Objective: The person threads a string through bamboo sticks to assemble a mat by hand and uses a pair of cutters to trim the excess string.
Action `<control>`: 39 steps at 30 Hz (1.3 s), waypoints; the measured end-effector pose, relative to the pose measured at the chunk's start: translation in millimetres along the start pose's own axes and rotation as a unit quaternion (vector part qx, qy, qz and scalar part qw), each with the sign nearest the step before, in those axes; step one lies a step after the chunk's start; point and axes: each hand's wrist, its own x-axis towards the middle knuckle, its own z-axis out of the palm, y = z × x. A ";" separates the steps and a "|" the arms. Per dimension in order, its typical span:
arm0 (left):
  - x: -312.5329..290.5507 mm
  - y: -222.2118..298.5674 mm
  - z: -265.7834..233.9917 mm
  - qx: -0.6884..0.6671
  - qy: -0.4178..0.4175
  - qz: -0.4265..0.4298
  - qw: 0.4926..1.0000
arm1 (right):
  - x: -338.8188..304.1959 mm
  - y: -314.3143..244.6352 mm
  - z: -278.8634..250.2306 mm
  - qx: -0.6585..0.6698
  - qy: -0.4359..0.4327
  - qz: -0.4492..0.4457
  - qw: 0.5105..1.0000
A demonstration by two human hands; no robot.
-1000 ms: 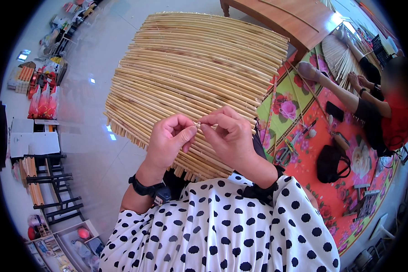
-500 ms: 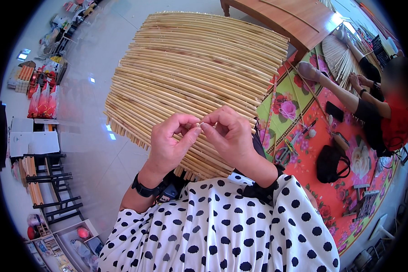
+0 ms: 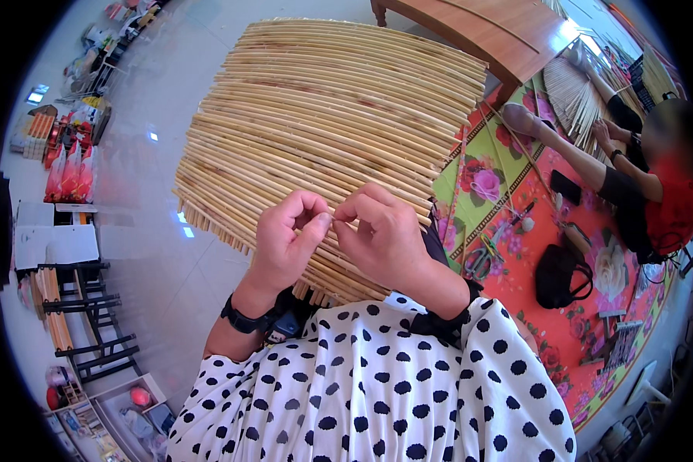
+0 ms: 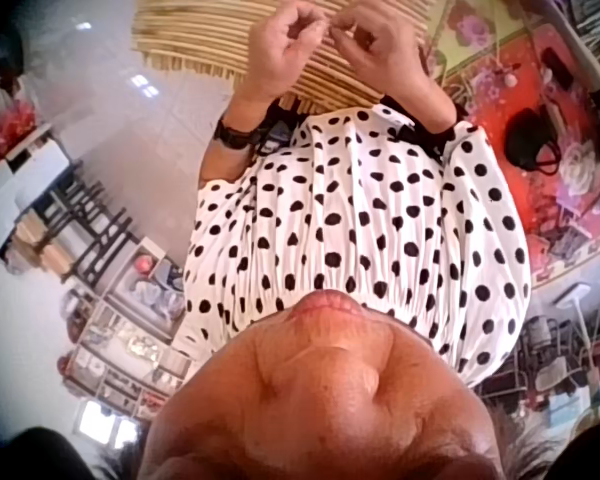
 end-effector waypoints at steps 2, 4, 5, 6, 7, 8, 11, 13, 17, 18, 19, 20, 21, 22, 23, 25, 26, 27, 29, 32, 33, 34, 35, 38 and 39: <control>0.1 1.5 -3.3 -0.057 -0.018 -0.056 0.997 | -0.9 2.0 -1.6 0.012 -0.001 0.015 1.000; 0.1 3.5 -6.9 -0.104 -0.036 -0.099 0.989 | -1.0 2.4 -2.1 0.025 0.002 0.030 0.999; -0.5 2.8 -8.5 -0.103 -0.035 -0.093 0.990 | -1.1 1.8 -1.6 0.031 0.004 0.037 0.999; 1.7 1.6 -6.7 -0.105 -0.036 -0.084 0.990 | -1.0 2.6 -4.5 0.025 0.007 0.032 0.999; 3.4 1.0 -5.5 -0.108 -0.039 -0.075 0.991 | -1.3 2.4 -5.9 0.019 0.011 0.026 0.999; 0.6 2.9 -5.7 -0.102 -0.030 -0.080 0.991 | -2.2 1.5 -5.5 0.011 0.017 0.019 1.000; -3.9 0.3 -4.1 -0.032 -0.023 -0.055 0.998 | -5.7 4.6 -2.7 0.048 0.012 0.045 0.998; -6.0 -9.7 -3.3 0.024 0.005 -0.049 0.999 | -4.5 15.6 3.4 0.058 -0.001 0.016 0.998; 1.1 -3.8 6.3 0.036 0.009 -0.027 0.999 | -5.0 13.0 -4.8 0.048 -0.015 0.000 0.999; -1.7 -2.9 3.3 0.049 0.008 -0.019 0.999 | -3.8 5.8 -5.4 0.049 -0.025 0.019 0.998; -1.3 -2.0 2.3 0.063 0.009 -0.012 0.998 | -2.0 0.3 -6.6 0.052 -0.036 0.040 0.997; 0.7 -0.3 5.4 0.079 0.011 0.005 0.997 | -0.5 0.9 -8.1 0.046 -0.036 0.030 0.998; 0.7 -0.4 5.9 0.075 0.008 0.004 0.997 | -1.6 1.0 -7.7 0.036 -0.035 0.024 0.998; 0.6 -0.2 5.8 0.072 0.006 0.001 0.997 | -2.5 1.6 -7.4 0.027 -0.036 0.019 0.999; 0.7 -0.9 5.9 0.069 0.005 -0.002 0.998 | -3.0 4.7 -6.3 0.021 -0.032 0.004 0.999; 1.7 0.0 5.7 0.058 -0.006 -0.002 0.998 | -3.7 9.7 -3.5 0.017 -0.025 -0.023 0.999; 2.4 0.3 5.8 0.053 -0.012 -0.002 0.999 | -4.8 9.0 -4.5 0.021 -0.024 -0.012 0.999; 2.4 0.0 4.8 0.056 -0.012 -0.003 0.998 | -4.2 7.8 -5.6 0.028 -0.025 -0.004 0.999; 1.8 -1.0 2.9 0.061 -0.013 -0.004 0.998 | -3.3 8.5 -3.8 0.041 -0.029 0.008 0.999; 1.2 -2.2 2.8 0.071 -0.007 0.001 0.997 | -2.9 10.7 -3.0 0.049 -0.034 0.018 0.998; 1.7 -2.9 3.4 0.071 -0.006 0.002 0.997 | -3.2 9.7 -3.8 0.046 -0.032 0.021 0.998; 1.8 -4.3 4.0 0.071 -0.006 0.004 0.997 | -3.4 8.6 -4.7 0.043 -0.030 0.024 0.998; 1.8 -5.5 4.6 0.070 -0.006 0.006 0.998 | -3.3 7.0 -5.6 0.049 -0.025 0.027 0.998; 1.4 -7.8 4.8 0.066 -0.004 -0.006 0.998 | -2.3 6.2 -6.6 0.057 -0.017 0.028 0.998; 1.5 -7.7 5.1 0.062 -0.004 -0.006 0.998 | -3.3 7.5 -5.1 0.053 -0.017 0.027 0.998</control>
